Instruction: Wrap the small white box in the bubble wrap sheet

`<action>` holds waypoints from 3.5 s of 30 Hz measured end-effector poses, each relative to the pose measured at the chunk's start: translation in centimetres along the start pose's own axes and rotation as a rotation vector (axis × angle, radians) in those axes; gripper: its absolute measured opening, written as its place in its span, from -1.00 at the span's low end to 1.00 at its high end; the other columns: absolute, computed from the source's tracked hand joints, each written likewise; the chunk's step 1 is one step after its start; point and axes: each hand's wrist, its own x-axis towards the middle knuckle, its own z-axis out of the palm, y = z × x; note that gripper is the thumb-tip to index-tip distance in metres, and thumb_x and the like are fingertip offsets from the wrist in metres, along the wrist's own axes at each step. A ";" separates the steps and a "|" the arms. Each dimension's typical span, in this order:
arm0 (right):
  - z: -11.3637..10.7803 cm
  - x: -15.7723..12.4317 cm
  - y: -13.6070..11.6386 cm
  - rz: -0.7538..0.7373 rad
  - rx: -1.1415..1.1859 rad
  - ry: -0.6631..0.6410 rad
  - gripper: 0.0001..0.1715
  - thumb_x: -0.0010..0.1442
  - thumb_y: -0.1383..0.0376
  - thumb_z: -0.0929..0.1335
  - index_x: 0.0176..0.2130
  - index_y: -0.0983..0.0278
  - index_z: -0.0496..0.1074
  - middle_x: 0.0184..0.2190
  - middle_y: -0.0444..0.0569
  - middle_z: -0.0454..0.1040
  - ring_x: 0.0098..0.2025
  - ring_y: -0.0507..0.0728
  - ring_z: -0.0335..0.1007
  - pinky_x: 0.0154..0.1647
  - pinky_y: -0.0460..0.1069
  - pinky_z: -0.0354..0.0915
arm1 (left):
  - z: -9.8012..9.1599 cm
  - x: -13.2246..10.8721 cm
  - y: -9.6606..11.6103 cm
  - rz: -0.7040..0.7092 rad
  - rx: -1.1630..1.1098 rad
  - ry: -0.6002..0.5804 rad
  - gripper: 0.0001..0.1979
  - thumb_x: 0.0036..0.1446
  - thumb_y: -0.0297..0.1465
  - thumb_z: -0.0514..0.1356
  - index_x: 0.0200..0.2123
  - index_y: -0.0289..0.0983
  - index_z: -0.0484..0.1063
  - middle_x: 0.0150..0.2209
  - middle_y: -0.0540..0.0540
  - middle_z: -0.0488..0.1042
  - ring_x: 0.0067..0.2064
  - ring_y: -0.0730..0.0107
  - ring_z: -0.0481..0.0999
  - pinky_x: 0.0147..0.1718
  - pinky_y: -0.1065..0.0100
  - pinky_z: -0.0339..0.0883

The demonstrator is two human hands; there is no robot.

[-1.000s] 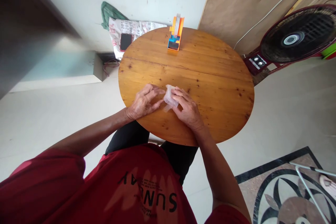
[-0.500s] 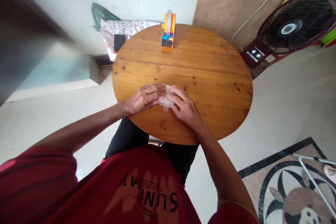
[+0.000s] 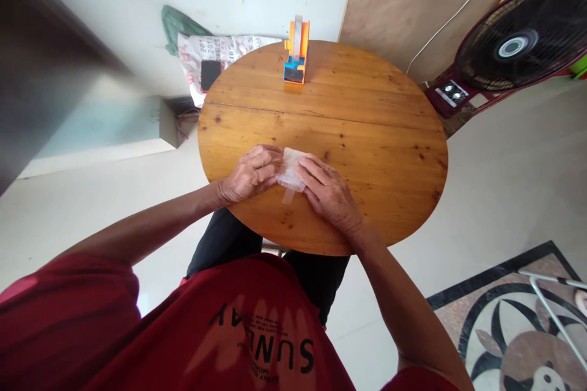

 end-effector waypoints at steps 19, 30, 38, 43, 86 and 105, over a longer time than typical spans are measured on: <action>-0.4 -0.1 0.0 -0.040 0.052 0.065 -0.32 0.30 0.42 0.32 0.35 0.21 0.21 0.25 0.20 0.43 0.35 0.31 0.29 0.29 0.31 0.36 | 0.5 0.1 -1.2 0.168 -0.078 0.000 -0.54 0.42 -0.33 0.08 0.33 -0.22 0.27 0.29 -0.29 0.39 0.40 0.11 0.27 0.27 0.01 0.36; -1.8 -0.8 0.2 -0.003 0.028 0.056 -0.27 0.30 0.38 0.35 0.39 0.17 0.17 0.28 0.18 0.40 0.31 0.32 0.35 0.22 0.28 0.39 | -0.4 0.6 -1.1 0.255 -0.041 -0.048 -0.52 0.44 -0.39 0.04 0.37 -0.28 0.20 0.28 -0.29 0.41 0.45 0.13 0.16 0.35 0.02 0.25; -1.6 -0.5 0.4 -0.017 -0.047 0.116 -0.35 0.29 0.37 0.39 0.32 0.20 0.28 0.25 0.21 0.43 0.28 0.34 0.38 0.20 0.24 0.38 | 0.4 0.6 -0.9 0.214 -0.073 -0.015 -0.55 0.45 -0.37 0.01 0.35 -0.28 0.21 0.27 -0.31 0.41 0.44 0.12 0.18 0.31 -0.01 0.30; -1.3 -0.2 0.3 -0.077 -0.051 0.068 -0.48 0.30 0.46 0.36 0.22 0.23 0.38 0.17 0.17 0.52 0.28 0.29 0.40 0.16 0.19 0.37 | 0.5 0.5 -1.1 0.194 -0.098 -0.036 -0.55 0.47 -0.30 0.00 0.35 -0.20 0.21 0.28 -0.25 0.40 0.45 0.18 0.18 0.34 0.03 0.28; -2.9 5.2 4.8 0.548 0.796 0.099 -0.30 0.08 0.14 0.54 0.17 0.17 0.39 -0.03 0.04 0.62 -0.08 0.26 0.59 -0.04 0.22 0.52 | 1.4 10.6 -0.7 -0.846 -1.261 -0.037 -0.84 0.18 -0.39 0.24 -0.30 -0.38 0.58 -0.44 -0.05 0.55 -0.46 0.47 0.44 -0.41 0.41 0.31; -0.1 4.1 4.7 0.520 0.609 0.251 -0.50 0.18 0.17 0.51 0.07 0.08 0.38 -0.06 -0.05 0.57 -0.14 0.18 0.59 -0.07 0.16 0.56 | 3.5 10.0 -1.4 -0.961 -1.257 0.146 -0.60 0.06 -0.07 0.35 -0.35 -0.35 0.57 -0.46 -0.04 0.53 -0.48 0.51 0.42 -0.46 0.45 0.30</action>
